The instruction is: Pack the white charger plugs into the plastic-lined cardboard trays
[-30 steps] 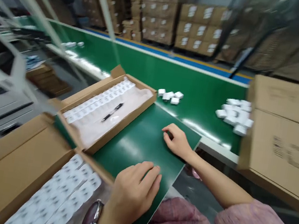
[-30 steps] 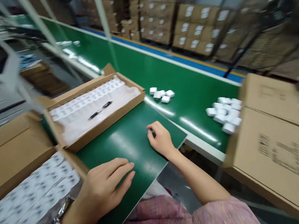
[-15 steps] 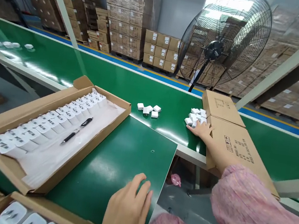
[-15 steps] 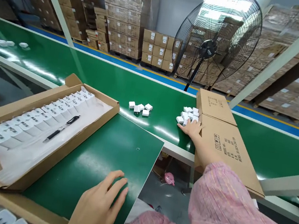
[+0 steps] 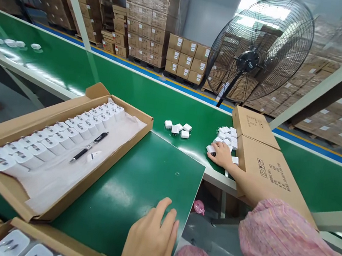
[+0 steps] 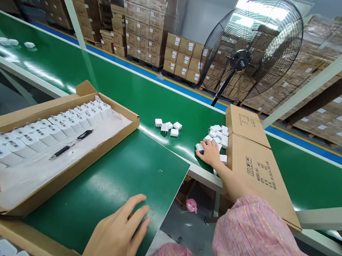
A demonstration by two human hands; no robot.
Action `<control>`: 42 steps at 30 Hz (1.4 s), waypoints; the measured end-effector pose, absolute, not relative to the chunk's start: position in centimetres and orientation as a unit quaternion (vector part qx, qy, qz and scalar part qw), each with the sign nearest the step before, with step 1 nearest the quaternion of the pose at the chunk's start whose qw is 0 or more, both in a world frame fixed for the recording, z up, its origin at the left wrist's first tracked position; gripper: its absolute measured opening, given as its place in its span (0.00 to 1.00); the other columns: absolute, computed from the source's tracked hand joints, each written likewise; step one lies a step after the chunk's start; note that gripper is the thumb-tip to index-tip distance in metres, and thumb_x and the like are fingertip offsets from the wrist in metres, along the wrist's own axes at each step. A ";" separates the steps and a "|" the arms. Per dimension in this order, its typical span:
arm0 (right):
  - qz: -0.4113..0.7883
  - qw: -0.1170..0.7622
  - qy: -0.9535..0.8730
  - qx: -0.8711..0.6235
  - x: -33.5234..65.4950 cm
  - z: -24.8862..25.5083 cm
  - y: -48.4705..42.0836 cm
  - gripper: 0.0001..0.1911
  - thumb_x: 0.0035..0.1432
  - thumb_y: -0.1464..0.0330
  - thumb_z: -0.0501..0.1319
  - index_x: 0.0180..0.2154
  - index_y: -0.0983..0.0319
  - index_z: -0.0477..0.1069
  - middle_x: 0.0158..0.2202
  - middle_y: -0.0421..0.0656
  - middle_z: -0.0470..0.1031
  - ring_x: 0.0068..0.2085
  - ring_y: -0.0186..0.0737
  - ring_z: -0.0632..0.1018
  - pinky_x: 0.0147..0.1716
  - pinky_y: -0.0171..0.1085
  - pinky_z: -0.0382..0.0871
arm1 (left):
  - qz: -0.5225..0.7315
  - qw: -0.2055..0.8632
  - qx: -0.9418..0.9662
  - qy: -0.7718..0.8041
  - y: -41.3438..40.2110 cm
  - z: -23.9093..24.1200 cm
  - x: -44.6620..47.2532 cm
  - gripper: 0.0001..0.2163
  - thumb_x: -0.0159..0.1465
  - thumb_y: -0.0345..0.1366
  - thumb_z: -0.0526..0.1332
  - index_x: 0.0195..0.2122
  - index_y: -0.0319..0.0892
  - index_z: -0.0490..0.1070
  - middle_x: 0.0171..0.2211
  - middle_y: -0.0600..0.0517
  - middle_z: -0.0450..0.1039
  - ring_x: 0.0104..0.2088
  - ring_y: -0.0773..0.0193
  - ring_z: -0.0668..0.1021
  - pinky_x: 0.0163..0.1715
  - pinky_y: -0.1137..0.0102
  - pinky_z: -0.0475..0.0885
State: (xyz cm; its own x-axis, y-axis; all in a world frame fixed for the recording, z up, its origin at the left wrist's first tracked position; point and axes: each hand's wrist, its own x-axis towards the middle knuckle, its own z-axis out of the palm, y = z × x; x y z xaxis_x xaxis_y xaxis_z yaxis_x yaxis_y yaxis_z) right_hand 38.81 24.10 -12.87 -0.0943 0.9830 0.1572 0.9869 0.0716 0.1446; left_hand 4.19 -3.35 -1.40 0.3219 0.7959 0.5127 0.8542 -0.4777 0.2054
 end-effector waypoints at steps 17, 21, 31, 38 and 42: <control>-0.069 0.059 -0.631 -0.771 36.6 -13.2 24.2 0.32 0.60 0.47 0.53 0.59 0.57 0.64 0.59 0.54 0.62 0.57 0.60 0.64 0.51 0.51 0.61 | -0.265 0.040 -0.817 -0.511 -3.4 -1.4 4.3 0.08 0.66 0.30 0.53 0.40 0.43 0.71 0.48 0.45 0.77 0.31 0.60 0.81 0.23 0.66 0.76; -0.079 0.060 -0.550 -0.829 36.5 -13.5 24.4 0.36 0.61 0.45 0.49 0.58 0.65 0.65 0.57 0.63 0.60 0.54 0.68 0.66 0.48 0.59 0.60 | -0.261 0.040 -0.815 -0.517 -3.4 -1.4 4.4 0.08 0.66 0.29 0.53 0.40 0.43 0.72 0.49 0.44 0.77 0.32 0.59 0.81 0.23 0.66 0.76; -0.036 0.036 -0.745 -0.665 34.1 -12.4 21.7 0.30 0.59 0.46 0.55 0.58 0.50 0.67 0.62 0.45 0.62 0.57 0.53 0.65 0.52 0.43 0.64 | -0.233 0.041 -0.820 -0.521 -3.5 -1.3 4.4 0.08 0.66 0.30 0.53 0.38 0.44 0.72 0.50 0.46 0.77 0.29 0.61 0.81 0.21 0.69 0.73; -0.049 0.060 -0.684 -0.725 32.9 -13.1 21.4 0.39 0.59 0.44 0.51 0.66 0.55 0.58 0.63 0.56 0.58 0.55 0.67 0.65 0.48 0.57 0.65 | -0.237 0.027 -0.815 -0.528 -3.7 -1.4 4.4 0.08 0.66 0.30 0.54 0.41 0.43 0.72 0.51 0.44 0.76 0.32 0.60 0.81 0.22 0.67 0.76; -0.041 0.082 -0.646 -0.758 32.6 -13.8 21.1 0.38 0.59 0.44 0.52 0.64 0.56 0.59 0.58 0.54 0.65 0.50 0.61 0.70 0.42 0.49 0.69 | -0.226 0.021 -0.820 -0.526 -3.7 -1.3 4.4 0.07 0.65 0.30 0.56 0.41 0.43 0.72 0.51 0.45 0.76 0.31 0.59 0.81 0.21 0.66 0.76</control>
State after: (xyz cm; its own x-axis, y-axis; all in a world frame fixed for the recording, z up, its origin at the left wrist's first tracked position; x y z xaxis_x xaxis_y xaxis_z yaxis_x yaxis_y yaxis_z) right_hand 32.65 21.06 -13.80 0.1618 0.9726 0.1671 0.9858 -0.1518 -0.0714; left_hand 4.39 -3.71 -1.30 0.3456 0.8524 0.3925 0.8714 -0.4467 0.2028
